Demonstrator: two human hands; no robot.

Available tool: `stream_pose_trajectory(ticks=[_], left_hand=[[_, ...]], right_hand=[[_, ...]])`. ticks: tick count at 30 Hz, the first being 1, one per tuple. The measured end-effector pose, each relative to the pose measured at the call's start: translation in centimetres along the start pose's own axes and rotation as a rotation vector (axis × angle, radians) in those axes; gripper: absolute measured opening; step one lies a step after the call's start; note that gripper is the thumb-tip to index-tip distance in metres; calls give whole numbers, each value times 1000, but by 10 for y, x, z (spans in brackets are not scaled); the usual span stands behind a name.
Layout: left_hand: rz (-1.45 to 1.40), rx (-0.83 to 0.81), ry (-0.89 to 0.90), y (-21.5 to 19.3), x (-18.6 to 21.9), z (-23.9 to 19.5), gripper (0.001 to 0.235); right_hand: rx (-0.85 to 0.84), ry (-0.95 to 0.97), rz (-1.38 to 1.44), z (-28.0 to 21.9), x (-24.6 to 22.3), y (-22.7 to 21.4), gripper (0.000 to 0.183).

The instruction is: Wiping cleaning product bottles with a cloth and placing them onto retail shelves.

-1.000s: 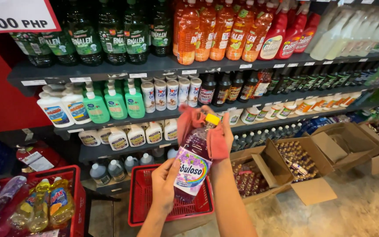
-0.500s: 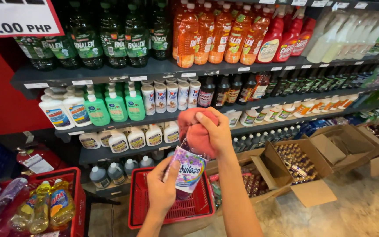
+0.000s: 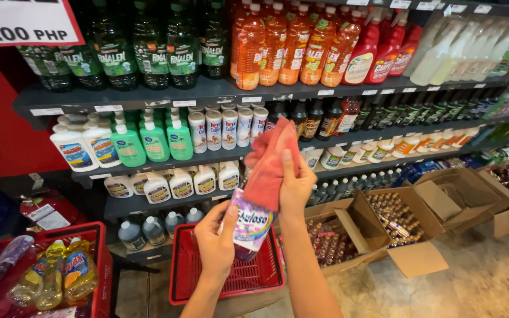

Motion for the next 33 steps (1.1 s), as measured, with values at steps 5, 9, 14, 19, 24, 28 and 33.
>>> stream_pose_trajectory(ticks=[5, 9, 14, 19, 24, 28, 33], left_hand=[[-157, 110, -374, 13, -62, 22, 53], [-173, 205, -347, 34, 5, 30, 37], [-77, 318, -229, 27, -51, 52, 50], [-35, 435, -128, 23, -46, 57, 23], [-198, 246, -55, 16, -62, 68, 31], [65, -91, -177, 24, -31, 89, 56], [-280, -38, -476, 5, -96, 132, 58]], right_hand=[[-211, 536, 64, -30, 30, 15, 50], [-92, 663, 198, -61, 24, 18, 49], [57, 1048, 570, -81, 67, 10, 48], [-4, 961, 425, -98, 83, -9, 49], [-299, 682, 297, -90, 56, 2, 48], [-459, 477, 18, -79, 41, 8, 33], [-535, 275, -4, -87, 40, 27, 63]])
Point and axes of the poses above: each hand's wrist, its own z-axis towards the middle knuckle, its own y-axis out of the palm, x = y × z, the point moved 5 cm from there along z, towards the middle knuckle, and after that the axes turned 8 degrees about z, right-handed, at the moved point
